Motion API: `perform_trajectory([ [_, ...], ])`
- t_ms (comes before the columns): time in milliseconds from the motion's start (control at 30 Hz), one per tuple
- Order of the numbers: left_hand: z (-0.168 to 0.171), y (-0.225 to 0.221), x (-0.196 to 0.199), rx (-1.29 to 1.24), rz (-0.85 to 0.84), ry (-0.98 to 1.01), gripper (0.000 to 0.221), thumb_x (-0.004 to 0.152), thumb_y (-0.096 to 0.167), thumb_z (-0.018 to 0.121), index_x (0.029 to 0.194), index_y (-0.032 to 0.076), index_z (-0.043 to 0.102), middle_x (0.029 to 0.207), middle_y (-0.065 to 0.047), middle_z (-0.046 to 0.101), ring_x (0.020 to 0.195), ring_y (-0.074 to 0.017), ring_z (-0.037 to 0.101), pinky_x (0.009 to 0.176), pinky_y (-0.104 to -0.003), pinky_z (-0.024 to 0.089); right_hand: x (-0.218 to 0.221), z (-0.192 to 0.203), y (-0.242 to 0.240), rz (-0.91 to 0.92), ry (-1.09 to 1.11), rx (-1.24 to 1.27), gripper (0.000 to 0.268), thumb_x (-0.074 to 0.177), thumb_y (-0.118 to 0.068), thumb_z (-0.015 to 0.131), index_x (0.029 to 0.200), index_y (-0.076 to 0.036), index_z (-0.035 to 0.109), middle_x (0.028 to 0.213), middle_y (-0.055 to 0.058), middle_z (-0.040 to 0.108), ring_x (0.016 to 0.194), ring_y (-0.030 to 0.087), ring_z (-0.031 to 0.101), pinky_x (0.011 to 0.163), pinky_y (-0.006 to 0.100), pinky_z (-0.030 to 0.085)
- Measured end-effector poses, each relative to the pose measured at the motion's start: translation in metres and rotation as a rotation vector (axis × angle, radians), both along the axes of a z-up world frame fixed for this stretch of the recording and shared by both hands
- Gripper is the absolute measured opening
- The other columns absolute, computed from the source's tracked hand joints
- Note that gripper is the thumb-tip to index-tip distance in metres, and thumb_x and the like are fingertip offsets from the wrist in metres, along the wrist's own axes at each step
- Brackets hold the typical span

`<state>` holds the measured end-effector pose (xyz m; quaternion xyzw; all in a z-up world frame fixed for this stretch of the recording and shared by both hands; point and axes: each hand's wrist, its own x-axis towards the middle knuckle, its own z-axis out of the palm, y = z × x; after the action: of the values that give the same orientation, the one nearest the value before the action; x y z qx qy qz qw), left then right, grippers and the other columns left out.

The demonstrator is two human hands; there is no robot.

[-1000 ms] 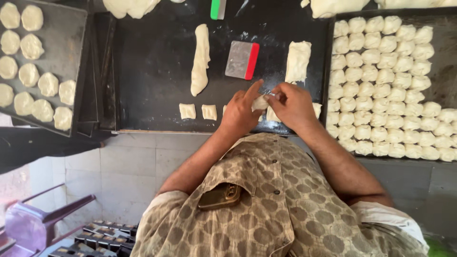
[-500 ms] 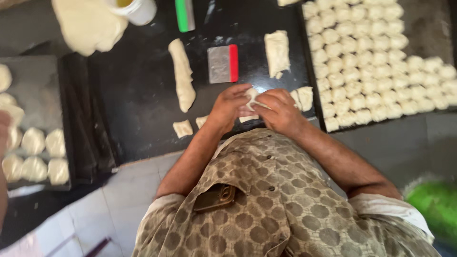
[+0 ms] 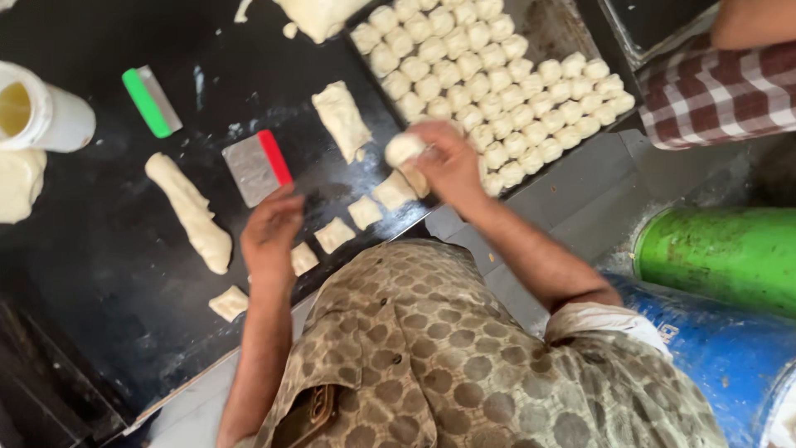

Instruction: The person shapes portions of dough by hand, using a bench scraper to cut segments from a long roll before rolling each piece into a ball and placing it onto a tray.

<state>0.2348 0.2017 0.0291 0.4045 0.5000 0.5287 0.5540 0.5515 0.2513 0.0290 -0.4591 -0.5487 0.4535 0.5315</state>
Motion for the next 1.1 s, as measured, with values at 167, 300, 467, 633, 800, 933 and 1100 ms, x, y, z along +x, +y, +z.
perform_trajectory([
  [167, -0.011, -0.020, -0.005, -0.128, 0.155, 0.051, 0.020, 0.093, -0.007, 0.062, 0.111, -0.002, 0.067, 0.137, -0.019, 0.064, 0.114, -0.0235, 0.067, 0.102, -0.035, 0.054, 0.160, 0.041, 0.070, -0.317, 0.030, 0.260, 0.050, 0.090, 0.023, 0.077, 0.132, 0.001, 0.062, 0.132, 0.007, 0.062, 0.121, 0.017, 0.063, 0.106, 0.030, 0.060],
  [300, -0.019, -0.039, 0.005, -0.285, 0.240, 0.052, 0.014, 0.097, 0.000, 0.064, 0.111, 0.000, 0.066, 0.134, -0.015, 0.066, 0.110, -0.0209, 0.068, 0.094, -0.034, 0.055, 0.264, 0.055, 0.087, -0.509, -0.181, 0.471, 0.029, 0.094, 0.027, 0.080, 0.108, 0.005, 0.067, 0.117, 0.005, 0.062, 0.107, 0.016, 0.066, 0.091, 0.029, 0.061],
  [467, -0.027, -0.053, 0.016, -0.305, 0.246, 0.076, 0.015, 0.098, 0.004, 0.065, 0.112, 0.000, 0.067, 0.133, -0.013, 0.067, 0.111, -0.0193, 0.068, 0.092, -0.032, 0.055, 0.362, -0.048, 0.129, -0.769, -0.529, 0.424, 0.017, 0.093, 0.005, 0.086, 0.089, 0.006, 0.069, 0.102, 0.006, 0.061, 0.089, 0.019, 0.061, 0.078, 0.032, 0.051],
  [633, -0.028, -0.067, -0.013, -0.227, 0.224, 0.205, 0.019, 0.094, 0.004, 0.068, 0.114, 0.002, 0.068, 0.131, -0.013, 0.067, 0.114, -0.0196, 0.068, 0.096, -0.029, 0.055, 0.369, -0.101, 0.104, -0.914, -0.835, 0.453, 0.010, 0.096, 0.005, 0.071, 0.104, 0.003, 0.076, 0.114, 0.018, 0.063, 0.098, 0.032, 0.067, 0.083, 0.037, 0.059],
  [800, -0.036, -0.098, -0.095, -0.290, 0.267, 1.216, 0.038, 0.082, 0.021, 0.088, 0.112, 0.003, 0.073, 0.115, -0.022, 0.069, 0.108, -0.0369, 0.067, 0.093, -0.045, 0.054, 0.267, -0.072, 0.050, -0.633, -0.699, 0.314, 0.006, 0.105, 0.000, 0.070, 0.100, 0.003, 0.070, 0.103, 0.015, 0.070, 0.096, 0.032, 0.065, 0.087, 0.043, 0.052],
  [933, -0.068, -0.101, -0.136, -0.466, 0.206, 1.342, 0.055, 0.066, 0.030, 0.094, 0.109, 0.003, 0.072, 0.113, -0.023, 0.068, 0.109, -0.0441, 0.063, 0.094, -0.053, 0.052, 0.138, -0.056, 0.017, -0.380, -0.612, 0.237, 0.007, 0.105, 0.001, 0.064, 0.105, 0.001, 0.071, 0.098, 0.016, 0.069, 0.090, 0.031, 0.064, 0.084, 0.039, 0.052],
  [1100, -0.065, -0.084, -0.152, -0.637, -0.134, 1.346, 0.053, 0.065, 0.037, 0.092, 0.102, 0.004, 0.073, 0.104, -0.022, 0.069, 0.098, -0.0419, 0.066, 0.084, -0.051, 0.055, -0.015, -0.047, -0.009, -0.066, -0.745, 0.394, 0.005, 0.092, -0.002, 0.075, 0.097, -0.002, 0.074, 0.102, 0.014, 0.073, 0.097, 0.034, 0.069, 0.086, 0.042, 0.056],
])
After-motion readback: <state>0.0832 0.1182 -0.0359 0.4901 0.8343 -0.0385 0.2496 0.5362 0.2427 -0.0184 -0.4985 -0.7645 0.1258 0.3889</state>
